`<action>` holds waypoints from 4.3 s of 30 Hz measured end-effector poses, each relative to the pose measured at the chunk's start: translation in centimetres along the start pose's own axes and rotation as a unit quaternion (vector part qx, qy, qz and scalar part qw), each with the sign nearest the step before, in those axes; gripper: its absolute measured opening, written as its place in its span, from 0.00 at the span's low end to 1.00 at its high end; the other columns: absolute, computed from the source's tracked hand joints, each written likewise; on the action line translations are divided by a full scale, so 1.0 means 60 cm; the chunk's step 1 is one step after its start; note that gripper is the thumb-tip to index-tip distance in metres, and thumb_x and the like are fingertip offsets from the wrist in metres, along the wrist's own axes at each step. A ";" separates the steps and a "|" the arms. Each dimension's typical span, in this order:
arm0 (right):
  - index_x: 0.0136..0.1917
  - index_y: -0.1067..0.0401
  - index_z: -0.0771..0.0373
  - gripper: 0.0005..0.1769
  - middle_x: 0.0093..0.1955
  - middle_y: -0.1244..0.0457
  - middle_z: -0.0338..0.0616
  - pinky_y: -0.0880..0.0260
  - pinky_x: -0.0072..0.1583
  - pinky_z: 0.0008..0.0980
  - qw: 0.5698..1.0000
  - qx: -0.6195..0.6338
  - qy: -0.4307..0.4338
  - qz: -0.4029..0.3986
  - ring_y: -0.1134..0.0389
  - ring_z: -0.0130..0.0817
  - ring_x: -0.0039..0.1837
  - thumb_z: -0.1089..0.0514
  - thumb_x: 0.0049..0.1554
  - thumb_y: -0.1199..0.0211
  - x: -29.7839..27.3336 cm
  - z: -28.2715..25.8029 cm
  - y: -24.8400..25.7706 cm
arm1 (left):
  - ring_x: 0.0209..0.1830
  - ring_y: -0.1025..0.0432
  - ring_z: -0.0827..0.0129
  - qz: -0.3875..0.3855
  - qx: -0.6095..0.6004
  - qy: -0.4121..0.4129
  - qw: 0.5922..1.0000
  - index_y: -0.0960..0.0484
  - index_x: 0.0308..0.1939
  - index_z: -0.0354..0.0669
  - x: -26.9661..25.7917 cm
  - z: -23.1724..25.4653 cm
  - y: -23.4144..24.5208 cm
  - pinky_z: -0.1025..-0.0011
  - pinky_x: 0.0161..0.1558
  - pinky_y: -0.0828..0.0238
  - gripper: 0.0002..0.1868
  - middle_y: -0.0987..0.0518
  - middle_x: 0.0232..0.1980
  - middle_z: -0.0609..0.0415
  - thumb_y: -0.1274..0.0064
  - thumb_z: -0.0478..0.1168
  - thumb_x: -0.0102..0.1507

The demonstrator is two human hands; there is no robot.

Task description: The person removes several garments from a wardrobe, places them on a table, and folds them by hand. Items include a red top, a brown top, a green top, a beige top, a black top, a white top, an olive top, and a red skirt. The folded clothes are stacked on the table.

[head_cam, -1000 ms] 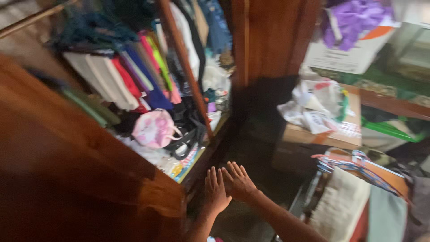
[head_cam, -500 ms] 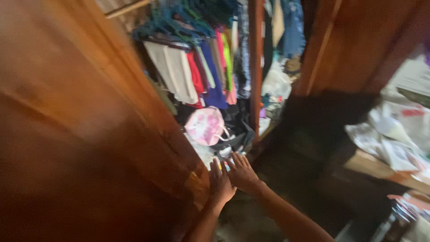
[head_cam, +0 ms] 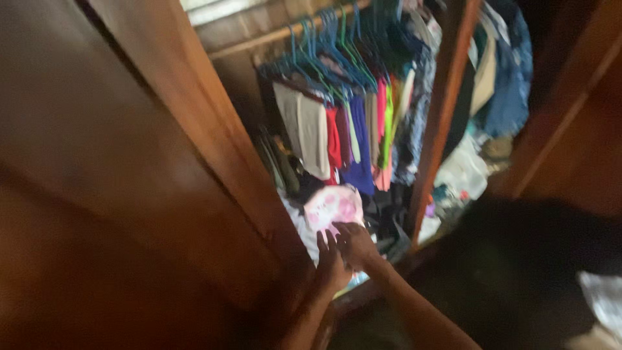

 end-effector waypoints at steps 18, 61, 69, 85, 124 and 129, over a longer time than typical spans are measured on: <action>0.76 0.41 0.57 0.37 0.54 0.30 0.62 0.27 0.58 0.48 0.970 0.215 -0.062 -0.093 0.28 0.58 0.57 0.41 0.59 0.43 0.396 -0.029 0.019 | 0.71 0.41 0.35 0.286 -0.077 0.187 0.937 0.64 0.77 0.27 0.241 0.040 0.158 0.53 0.71 0.45 0.59 0.64 0.78 0.19 0.36 0.37 0.56; 0.51 0.25 0.57 0.20 0.40 0.35 0.37 0.34 0.48 0.33 0.804 0.559 -0.065 -0.190 0.36 0.29 0.44 0.39 0.60 0.38 0.637 -0.094 -0.099 | 0.83 0.65 0.41 0.163 0.036 0.421 0.891 0.67 0.78 0.31 0.271 0.021 0.227 0.57 0.79 0.66 0.53 0.69 0.81 0.28 0.43 0.42 0.65; 0.57 0.32 0.46 0.15 0.51 0.30 0.34 0.28 0.56 0.32 0.796 0.559 -0.106 -0.208 0.29 0.31 0.53 0.43 0.59 0.38 0.576 -0.044 -0.021 | 0.78 0.54 0.38 0.279 0.004 0.288 0.916 0.55 0.77 0.31 0.261 0.001 0.210 0.56 0.77 0.58 0.54 0.55 0.78 0.27 0.40 0.37 0.53; 0.46 0.18 0.62 0.27 0.35 0.30 0.42 0.31 0.43 0.34 0.956 0.228 -0.164 -0.087 0.31 0.29 0.37 0.37 0.58 0.40 0.226 0.092 -0.022 | 0.79 0.57 0.32 0.166 0.120 0.164 0.965 0.53 0.74 0.24 0.220 -0.085 -0.010 0.46 0.75 0.63 0.55 0.52 0.78 0.24 0.35 0.48 0.56; 0.36 0.23 0.65 0.25 0.29 0.37 0.39 0.36 0.38 0.36 0.787 0.291 -0.543 -0.026 0.38 0.28 0.33 0.41 0.58 0.35 -0.491 -0.035 0.035 | 0.81 0.58 0.41 -0.301 0.125 -0.049 0.944 0.53 0.77 0.39 -0.233 0.133 -0.005 0.48 0.73 0.52 0.59 0.60 0.81 0.30 0.32 0.58 0.55; 0.35 0.23 0.64 0.24 0.29 0.36 0.37 0.34 0.39 0.35 0.786 0.253 -0.563 -0.041 0.36 0.28 0.33 0.40 0.58 0.35 -0.582 -0.026 0.069 | 0.79 0.60 0.37 -0.280 0.077 -0.158 0.944 0.48 0.77 0.39 -0.271 0.142 -0.078 0.47 0.75 0.61 0.47 0.55 0.79 0.31 0.38 0.45 0.61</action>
Point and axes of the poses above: each hand's wrist, its own x-axis towards the middle knuckle, its own y-axis out of the back of the hand, z = x × y, the point moved 1 cm from there along x, towards the middle knuckle
